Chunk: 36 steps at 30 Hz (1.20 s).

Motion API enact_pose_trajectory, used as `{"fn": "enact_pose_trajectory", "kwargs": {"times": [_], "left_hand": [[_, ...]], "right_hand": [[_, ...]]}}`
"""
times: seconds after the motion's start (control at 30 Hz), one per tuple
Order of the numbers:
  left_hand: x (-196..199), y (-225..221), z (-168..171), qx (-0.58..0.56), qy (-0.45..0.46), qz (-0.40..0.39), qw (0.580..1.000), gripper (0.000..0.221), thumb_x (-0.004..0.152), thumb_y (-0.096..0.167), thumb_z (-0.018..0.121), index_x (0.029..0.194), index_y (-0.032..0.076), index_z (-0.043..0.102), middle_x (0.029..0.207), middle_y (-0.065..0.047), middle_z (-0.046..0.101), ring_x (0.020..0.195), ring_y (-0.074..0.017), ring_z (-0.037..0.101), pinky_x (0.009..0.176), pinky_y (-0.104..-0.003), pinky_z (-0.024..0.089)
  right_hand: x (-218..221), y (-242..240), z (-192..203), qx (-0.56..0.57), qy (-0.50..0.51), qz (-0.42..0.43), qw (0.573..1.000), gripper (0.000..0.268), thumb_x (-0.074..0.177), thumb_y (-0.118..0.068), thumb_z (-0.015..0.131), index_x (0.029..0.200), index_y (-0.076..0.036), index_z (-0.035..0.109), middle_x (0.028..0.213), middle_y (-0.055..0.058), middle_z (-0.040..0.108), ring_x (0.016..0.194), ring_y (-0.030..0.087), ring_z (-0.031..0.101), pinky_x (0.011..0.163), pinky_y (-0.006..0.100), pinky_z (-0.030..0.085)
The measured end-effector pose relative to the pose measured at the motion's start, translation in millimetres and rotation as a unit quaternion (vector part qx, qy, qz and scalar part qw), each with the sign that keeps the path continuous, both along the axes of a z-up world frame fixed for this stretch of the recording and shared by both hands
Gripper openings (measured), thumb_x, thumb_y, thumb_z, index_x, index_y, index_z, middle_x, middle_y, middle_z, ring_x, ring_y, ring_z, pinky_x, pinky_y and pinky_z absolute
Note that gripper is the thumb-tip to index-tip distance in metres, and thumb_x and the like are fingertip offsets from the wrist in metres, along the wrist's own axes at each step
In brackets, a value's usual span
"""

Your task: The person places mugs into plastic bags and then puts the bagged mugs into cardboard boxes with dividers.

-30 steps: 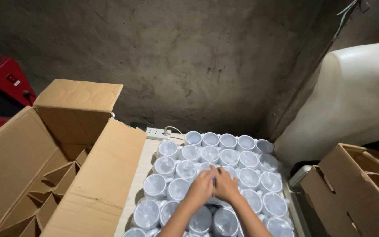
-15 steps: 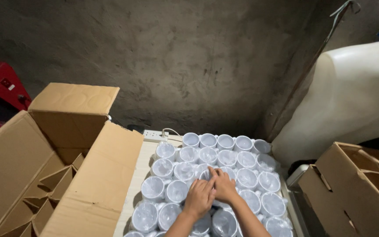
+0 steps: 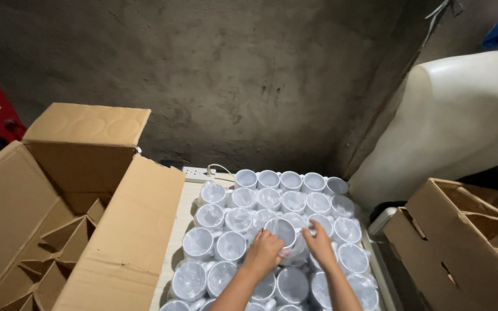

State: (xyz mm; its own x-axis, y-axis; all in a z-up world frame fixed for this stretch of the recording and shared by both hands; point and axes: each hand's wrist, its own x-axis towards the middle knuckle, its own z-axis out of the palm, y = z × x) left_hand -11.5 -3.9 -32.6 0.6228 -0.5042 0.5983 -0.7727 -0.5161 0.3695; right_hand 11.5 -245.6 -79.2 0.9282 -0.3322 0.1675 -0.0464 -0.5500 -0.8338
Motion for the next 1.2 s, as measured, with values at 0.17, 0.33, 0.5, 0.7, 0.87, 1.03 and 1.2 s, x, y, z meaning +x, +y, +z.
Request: {"fn": "enact_pose_trajectory", "kwargs": {"times": [0.17,0.33,0.5,0.7,0.87,1.03,1.2], "left_hand": [[-1.2,-0.6,11.3,0.006,0.015,-0.022,1.000,0.028,0.084,0.032,0.081,0.080,0.007,0.068,0.084,-0.010,0.065,0.096,-0.0332,0.058,0.104,-0.050,0.043],[7.0,-1.2,4.1,0.049,0.005,-0.050,0.998,0.028,0.084,0.033,0.080,0.083,0.006,0.071,0.086,-0.010,0.067,0.098,-0.0339,0.059,0.107,-0.054,0.040],[15.1,1.2,-15.9,0.097,-0.020,-0.068,0.993,0.018,0.083,0.025,0.077,0.086,0.008,0.073,0.093,-0.008,0.070,0.105,-0.0342,0.060,0.109,-0.062,0.038],[13.0,0.2,-5.5,0.106,-0.002,-0.062,0.992,0.031,0.092,0.038,0.073,0.086,0.007,0.074,0.091,-0.010,0.070,0.100,-0.0351,0.061,0.107,-0.064,0.038],[2.9,-1.6,-2.5,0.080,0.004,-0.037,0.996,0.033,0.092,0.040,0.072,0.083,0.009,0.076,0.088,-0.011,0.071,0.098,-0.0342,0.062,0.104,-0.064,0.040],[8.8,-7.5,-10.2,0.056,-0.023,-0.021,0.998,0.036,0.092,0.043,0.071,0.080,0.010,0.077,0.084,-0.010,0.071,0.095,-0.0334,0.062,0.101,-0.062,0.041],[2.4,-7.4,-4.0,0.081,-0.028,-0.003,0.996,0.047,0.089,0.054,0.074,0.077,0.009,0.076,0.078,-0.009,0.071,0.091,-0.0323,0.063,0.099,-0.057,0.043]], "right_hand": [[-4.0,2.0,-1.7,-0.036,-0.003,-0.076,0.996,0.031,0.097,-0.030,0.065,0.098,-0.001,0.076,0.075,0.014,0.072,0.067,0.023,0.067,0.067,0.039,0.052],[-13.2,12.6,42.0,0.028,-0.009,-0.112,0.993,0.027,0.093,-0.026,0.066,0.096,-0.003,0.078,0.069,0.013,0.072,0.063,0.022,0.065,0.063,0.039,0.052],[-7.8,10.1,48.9,-0.074,-0.078,-0.091,0.990,0.028,0.095,-0.026,0.064,0.097,-0.003,0.079,0.074,0.011,0.071,0.066,0.017,0.066,0.064,0.035,0.051],[6.5,0.3,116.1,0.122,-0.100,-0.058,0.986,0.031,0.100,-0.027,0.064,0.090,0.000,0.075,0.069,0.009,0.066,0.060,0.019,0.057,0.056,0.036,0.045],[-2.1,21.8,124.1,0.015,-0.151,-0.005,0.988,0.026,0.092,-0.024,0.069,0.102,0.000,0.072,0.085,0.012,0.070,0.070,0.023,0.063,0.063,0.037,0.051],[9.7,22.3,58.5,-0.291,-0.229,0.032,0.928,0.054,0.068,-0.027,0.085,0.107,0.008,0.072,0.097,0.029,0.069,0.091,0.045,0.064,0.075,0.054,0.052],[19.1,25.2,56.1,-0.168,-0.062,-0.034,0.983,0.025,0.087,-0.029,0.076,0.090,-0.005,0.078,0.089,0.019,0.072,0.081,0.039,0.069,0.076,0.046,0.053]]}}
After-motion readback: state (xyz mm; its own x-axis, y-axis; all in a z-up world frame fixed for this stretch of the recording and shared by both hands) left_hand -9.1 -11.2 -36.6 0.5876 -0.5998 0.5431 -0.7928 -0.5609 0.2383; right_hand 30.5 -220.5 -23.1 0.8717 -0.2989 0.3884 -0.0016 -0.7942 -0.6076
